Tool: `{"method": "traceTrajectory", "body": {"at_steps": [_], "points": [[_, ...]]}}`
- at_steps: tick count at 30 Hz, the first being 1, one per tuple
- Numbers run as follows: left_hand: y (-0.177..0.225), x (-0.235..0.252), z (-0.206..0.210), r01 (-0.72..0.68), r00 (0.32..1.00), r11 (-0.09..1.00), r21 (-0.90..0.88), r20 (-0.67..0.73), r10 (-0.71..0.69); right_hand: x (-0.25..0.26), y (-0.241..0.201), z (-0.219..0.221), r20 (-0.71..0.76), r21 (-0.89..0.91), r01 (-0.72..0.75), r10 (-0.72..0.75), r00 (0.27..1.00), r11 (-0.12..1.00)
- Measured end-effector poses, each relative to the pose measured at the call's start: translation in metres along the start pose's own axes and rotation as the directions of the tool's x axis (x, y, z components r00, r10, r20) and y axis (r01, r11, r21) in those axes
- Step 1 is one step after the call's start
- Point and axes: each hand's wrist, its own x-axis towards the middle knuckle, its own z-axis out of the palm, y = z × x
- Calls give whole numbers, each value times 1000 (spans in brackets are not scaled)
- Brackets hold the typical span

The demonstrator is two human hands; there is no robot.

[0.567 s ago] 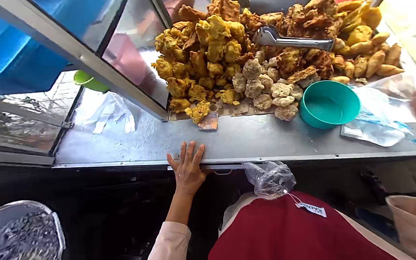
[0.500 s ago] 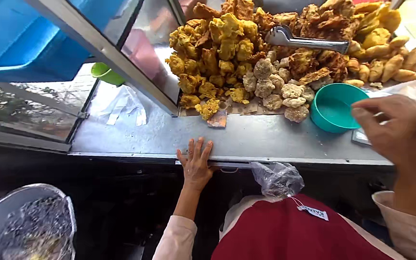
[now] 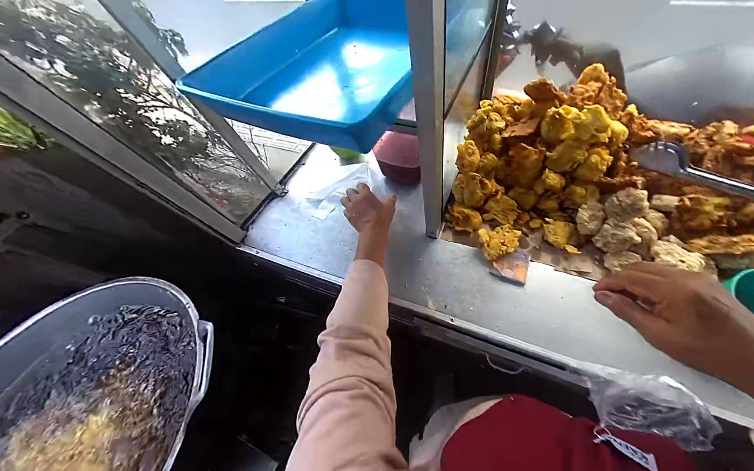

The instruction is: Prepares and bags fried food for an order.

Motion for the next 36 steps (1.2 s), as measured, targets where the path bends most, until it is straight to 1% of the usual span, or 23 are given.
{"method": "traceTrajectory", "body": {"at_steps": [2,3,4,5,6,7,8,9,10,11,12,14,17,19,22,26,28,29,31,32,34,35,36], "points": [[-1,28,9,29,999,997,69,32,-31,11,-11,4,28,-19,29,-28,999,999],[-2,32,4,52,997,998,44,55,-54,14,-15,5,36,-20,38,-38,999,999],[-4,29,-5,63,996,998,-24,66,-62,16,-19,6,40,-13,44,-43,998,999],[-7,19,-16,54,997,985,-161,55,-46,19,-24,6,40,-1,50,-50,998,999],[-12,3,-26,35,999,936,-351,38,-23,24,-29,6,38,21,64,-65,997,998],[-15,-19,-36,32,998,833,-552,56,-1,31,-35,8,39,60,85,-87,995,995],[-18,-44,-46,55,994,688,-724,108,35,40,-42,13,35,109,113,-117,992,988],[-18,-67,-54,112,982,518,-848,175,75,50,-49,19,26,166,140,-146,989,976],[-14,-87,-59,178,970,382,-907,228,90,62,-58,26,7,215,160,-166,986,963],[-7,-104,-63,224,960,304,-926,264,97,75,-67,35,-26,252,178,-177,984,951],[1,-117,-64,248,952,272,-930,286,110,87,-76,44,-65,279,189,-178,982,941],[17,-135,-60,281,934,260,-924,325,149,106,-92,58,-98,306,156,-132,986,939],[34,-151,-46,327,904,231,-916,375,204,119,-106,69,-26,286,-2,10,1000,958],[42,-155,-39,341,896,216,-915,386,221,119,-103,75,5,336,-65,67,998,940],[46,-157,-28,315,875,212,-925,370,311,107,-89,76,9,443,-76,80,997,893],[60,-167,-22,361,796,273,-892,447,409,95,-77,54,125,478,-170,125,984,862],[67,-172,-22,359,739,321,-877,477,476,89,-70,43,149,504,-243,194,970,829],[70,-174,-22,357,707,336,-872,487,513,86,-65,38,135,535,-274,239,961,799],[75,-175,-21,324,644,391,-861,504,576,79,-55,29,110,651,-339,357,928,680],[78,-175,-18,281,608,430,-858,506,612,75,-51,25,118,728,-370,427,897,577],[82,-175,-13,141,526,504,-852,496,691,69,-47,16,197,865,-412,562,803,285],[84,-174,-10,64,482,532,-844,493,724,66,-45,10,228,906,-394,609,760,153],[85,-172,-6,16,437,548,-836,499,748,64,-42,4,240,932,-359,652,719,53]]}}
